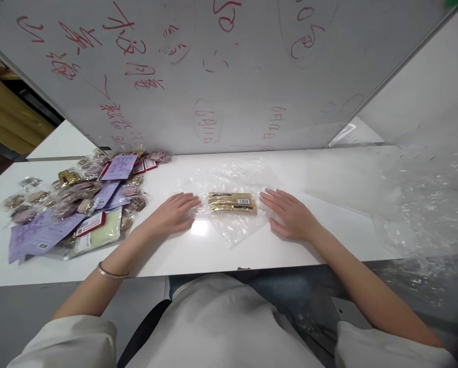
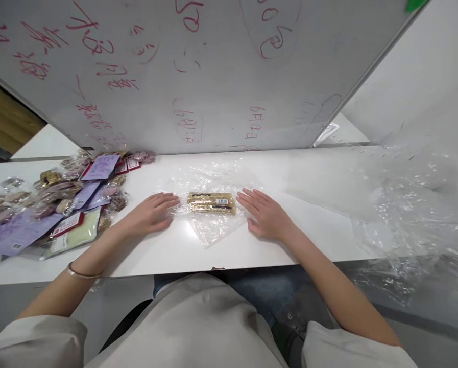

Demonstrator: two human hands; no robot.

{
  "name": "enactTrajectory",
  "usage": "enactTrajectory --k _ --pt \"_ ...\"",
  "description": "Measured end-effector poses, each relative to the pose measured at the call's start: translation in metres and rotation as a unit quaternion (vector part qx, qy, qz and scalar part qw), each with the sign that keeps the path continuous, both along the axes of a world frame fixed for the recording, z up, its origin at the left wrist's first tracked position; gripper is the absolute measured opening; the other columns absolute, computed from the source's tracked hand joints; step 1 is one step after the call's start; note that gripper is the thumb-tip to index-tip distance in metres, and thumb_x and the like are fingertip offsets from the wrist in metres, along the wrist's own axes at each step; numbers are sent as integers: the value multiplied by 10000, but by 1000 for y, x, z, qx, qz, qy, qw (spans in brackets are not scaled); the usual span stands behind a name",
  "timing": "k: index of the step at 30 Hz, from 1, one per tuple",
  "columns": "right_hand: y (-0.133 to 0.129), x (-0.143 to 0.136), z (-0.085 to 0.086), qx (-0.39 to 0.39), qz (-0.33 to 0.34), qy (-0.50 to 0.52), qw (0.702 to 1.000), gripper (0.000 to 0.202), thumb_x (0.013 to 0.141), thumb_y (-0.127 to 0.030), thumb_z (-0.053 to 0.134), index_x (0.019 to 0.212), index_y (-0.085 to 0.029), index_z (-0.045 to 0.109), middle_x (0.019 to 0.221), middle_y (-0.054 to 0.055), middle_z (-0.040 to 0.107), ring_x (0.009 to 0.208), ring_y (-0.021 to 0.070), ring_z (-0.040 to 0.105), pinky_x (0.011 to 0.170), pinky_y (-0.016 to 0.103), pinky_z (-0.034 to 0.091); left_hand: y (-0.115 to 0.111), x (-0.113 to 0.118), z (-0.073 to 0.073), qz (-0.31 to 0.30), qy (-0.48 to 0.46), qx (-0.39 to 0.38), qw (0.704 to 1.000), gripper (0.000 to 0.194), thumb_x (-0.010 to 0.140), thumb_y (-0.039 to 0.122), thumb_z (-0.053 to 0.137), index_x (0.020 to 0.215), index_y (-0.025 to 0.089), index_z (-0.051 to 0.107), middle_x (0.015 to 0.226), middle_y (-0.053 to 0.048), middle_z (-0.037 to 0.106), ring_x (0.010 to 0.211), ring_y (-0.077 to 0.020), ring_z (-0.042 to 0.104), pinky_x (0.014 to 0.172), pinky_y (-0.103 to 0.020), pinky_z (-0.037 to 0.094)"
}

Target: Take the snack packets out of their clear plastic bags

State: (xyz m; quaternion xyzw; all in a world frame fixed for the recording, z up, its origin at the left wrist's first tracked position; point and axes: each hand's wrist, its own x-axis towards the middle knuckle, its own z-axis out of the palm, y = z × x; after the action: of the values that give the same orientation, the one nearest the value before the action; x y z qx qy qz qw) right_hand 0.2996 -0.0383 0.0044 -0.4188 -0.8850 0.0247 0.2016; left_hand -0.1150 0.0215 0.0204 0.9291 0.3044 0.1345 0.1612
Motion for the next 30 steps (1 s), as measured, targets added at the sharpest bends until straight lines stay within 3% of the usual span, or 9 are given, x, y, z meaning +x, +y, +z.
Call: enactTrajectory --k 2,7,10,14,16,19,23,26,30 --pt "3 1 -5 -57 -26 37 997 436 925 -256 447 1327 -249 616 1316 82 668 1313 280 558 1133 514 419 4 -2 -2 44 -34 -52 997 370 965 389 485 1244 227 666 1319 -110 663 1266 -278 580 1088 -452 422" --pt "12 2 -4 -121 -221 177 951 421 1016 -417 300 1203 -270 648 938 60 739 911 250 702 850 413 545 14 -4 -1 241 -155 -121 950 397 944 528 515 1019 193 714 887 -62 750 770 -180 671 724 -280 501" --pt "18 -6 -2 -141 -270 132 943 385 1003 -459 347 1151 -257 640 839 54 715 761 234 675 723 361 506 19 3 -6 261 -87 -106 956 358 957 481 492 1055 200 692 847 -47 736 694 -172 633 656 -267 449" --pt "24 -14 -6 -125 -336 -2 933 349 947 -469 480 1108 -203 639 764 65 694 689 265 647 668 380 470 20 11 -15 240 52 -23 969 286 969 373 476 1132 239 669 1018 -78 728 864 -233 672 722 -301 464" --pt "22 -14 -6 -38 -323 -14 946 370 942 -440 486 1149 -168 628 945 135 715 853 309 669 758 429 489 16 14 -13 234 58 64 968 302 972 329 474 1197 222 646 1123 -127 687 973 -268 652 790 -355 487" --pt "14 -14 1 43 -166 -18 985 425 918 -384 518 1283 -176 581 1248 175 657 1179 343 603 976 500 457 4 20 -3 196 7 166 966 297 971 271 476 1215 198 629 1175 -162 654 1065 -286 613 887 -436 494" --pt "11 -23 6 -49 16 -51 997 589 878 -248 505 1464 -209 454 1488 120 525 1402 308 454 1102 492 415 -15 41 1 38 20 99 994 365 950 316 515 1288 202 588 1244 -140 656 1096 -265 627 897 -410 524" --pt "21 -27 7 -129 -35 -37 990 532 893 -196 423 1418 -234 503 1403 93 610 1276 291 579 1020 462 479 -16 51 -1 53 48 29 997 411 977 281 432 1360 197 556 1321 -139 643 1119 -274 641 912 -424 523" --pt "42 -25 12 -206 -176 50 961 422 990 -311 300 1328 -247 546 834 48 717 741 244 681 703 367 515 7 50 10 125 11 -76 989 398 1026 362 360 1302 230 614 1175 -80 725 1005 -240 685 870 -373 525"
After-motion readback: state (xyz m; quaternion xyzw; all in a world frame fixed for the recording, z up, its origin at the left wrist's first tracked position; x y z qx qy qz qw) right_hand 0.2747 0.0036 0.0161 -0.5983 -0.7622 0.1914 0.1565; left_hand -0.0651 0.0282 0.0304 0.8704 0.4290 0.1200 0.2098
